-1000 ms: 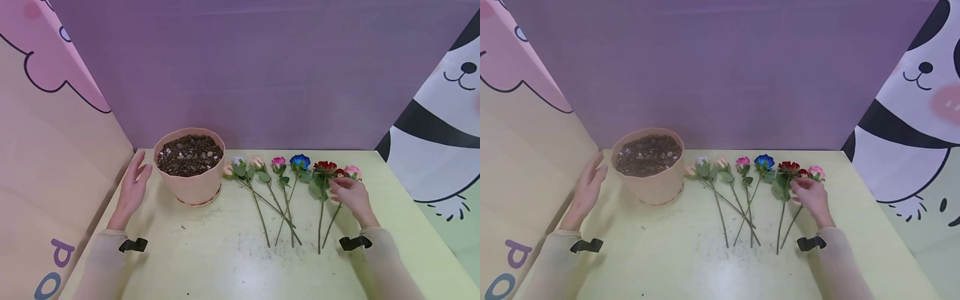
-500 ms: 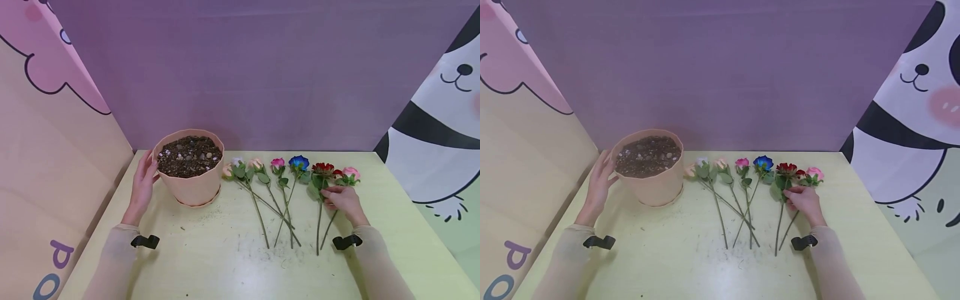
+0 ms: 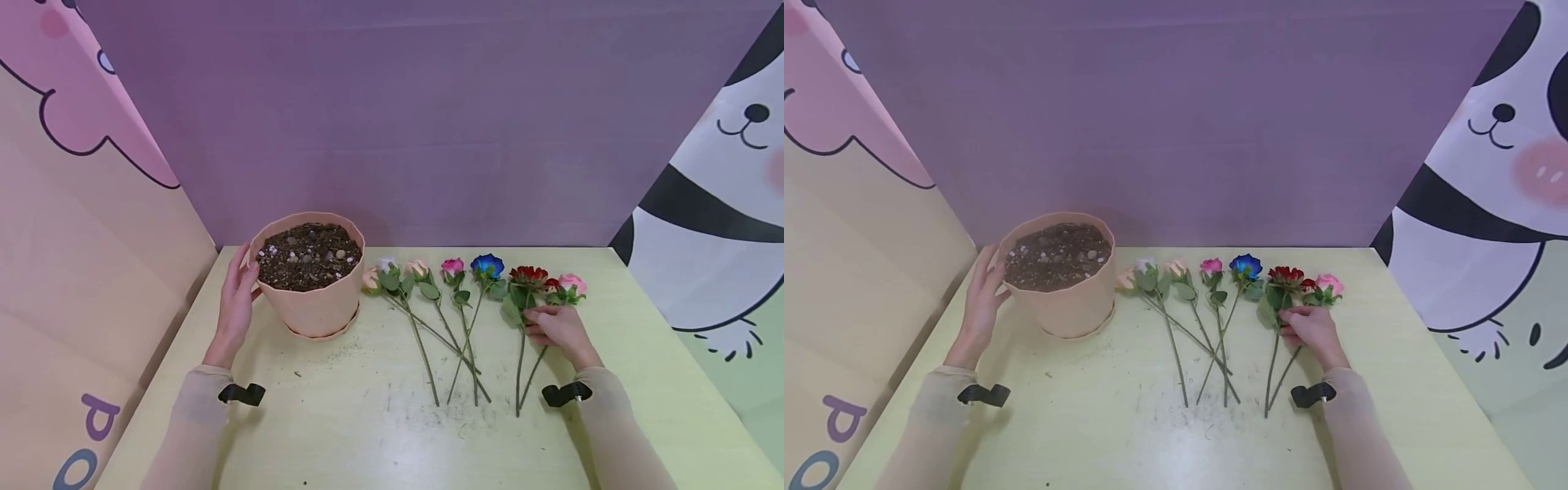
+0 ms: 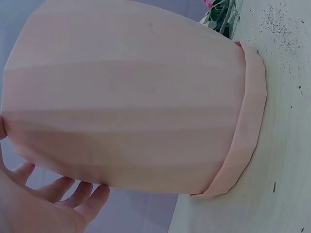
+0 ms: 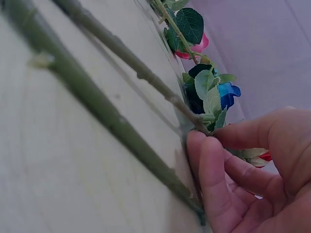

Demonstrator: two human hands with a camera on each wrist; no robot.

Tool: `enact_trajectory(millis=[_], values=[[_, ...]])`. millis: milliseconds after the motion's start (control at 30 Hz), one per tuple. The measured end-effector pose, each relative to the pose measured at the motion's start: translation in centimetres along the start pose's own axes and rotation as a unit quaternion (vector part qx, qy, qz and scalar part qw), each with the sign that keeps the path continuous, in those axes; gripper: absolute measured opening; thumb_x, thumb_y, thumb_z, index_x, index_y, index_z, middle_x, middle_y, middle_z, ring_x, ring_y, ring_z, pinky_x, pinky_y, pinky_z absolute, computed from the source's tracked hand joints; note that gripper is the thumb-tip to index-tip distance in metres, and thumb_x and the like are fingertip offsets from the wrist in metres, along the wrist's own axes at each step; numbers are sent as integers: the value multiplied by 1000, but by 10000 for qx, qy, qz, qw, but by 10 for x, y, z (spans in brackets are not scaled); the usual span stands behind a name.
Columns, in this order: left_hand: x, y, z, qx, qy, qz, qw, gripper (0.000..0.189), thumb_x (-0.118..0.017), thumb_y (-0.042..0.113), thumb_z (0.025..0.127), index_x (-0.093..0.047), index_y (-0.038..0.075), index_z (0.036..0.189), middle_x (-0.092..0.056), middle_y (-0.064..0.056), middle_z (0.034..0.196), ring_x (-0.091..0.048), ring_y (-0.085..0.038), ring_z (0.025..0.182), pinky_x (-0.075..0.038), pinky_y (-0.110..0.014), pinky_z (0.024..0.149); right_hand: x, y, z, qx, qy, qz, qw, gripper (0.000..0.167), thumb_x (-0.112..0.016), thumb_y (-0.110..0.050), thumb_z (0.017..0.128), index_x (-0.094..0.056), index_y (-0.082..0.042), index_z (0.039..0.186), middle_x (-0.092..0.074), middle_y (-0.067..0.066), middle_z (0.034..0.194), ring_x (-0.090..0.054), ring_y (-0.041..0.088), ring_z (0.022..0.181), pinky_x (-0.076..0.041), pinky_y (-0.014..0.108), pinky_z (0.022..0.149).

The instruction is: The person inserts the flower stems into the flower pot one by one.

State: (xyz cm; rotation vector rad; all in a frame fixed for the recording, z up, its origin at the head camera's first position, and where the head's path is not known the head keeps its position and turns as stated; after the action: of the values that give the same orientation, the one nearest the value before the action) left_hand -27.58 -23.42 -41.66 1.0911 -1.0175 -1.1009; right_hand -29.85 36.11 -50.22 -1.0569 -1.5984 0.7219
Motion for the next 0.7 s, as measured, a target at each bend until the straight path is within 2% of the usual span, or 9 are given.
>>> enact_trajectory(millis=[333,533,700], values=[[1,-3,1,62,-35,-40,10000,63,-38,39,115,-17,28,173,-24,-4,178,-33,-31,160,-30,-58,129,4,-3,0,-50,1,218,9997,57,-58,-27,109,-50,14,147,-75,-10,93,-70,0,80,-62,22,71],[1,-3,1,-7,-36,57,10000,63,-37,41,115,-16,28,173,-19,-1,179,-31,-31,161,-31,-60,128,7,-22,-4,203,60,127,9997,65,-57,-34,109,-45,13,153,-72,-12,100,-70,-2,84,-63,22,76],[0,-3,0,7,-17,-28,10000,63,-38,39,115,-17,28,173,-21,-3,179,-34,-35,159,-32,-62,127,7,-40,-7,342,84,365,9987,65,-57,-34,109,-45,12,154,-71,-18,98,-70,-4,85,-63,21,75]])
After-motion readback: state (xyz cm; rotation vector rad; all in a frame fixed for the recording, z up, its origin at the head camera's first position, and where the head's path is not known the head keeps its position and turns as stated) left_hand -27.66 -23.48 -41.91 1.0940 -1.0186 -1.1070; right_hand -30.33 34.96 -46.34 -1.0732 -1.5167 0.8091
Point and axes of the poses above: each hand's wrist, its own z-axis towards the middle knuckle, its own x-axis out of the back of the hand, y = z × x, the point moved 5 cm from there along z, towards the middle knuckle
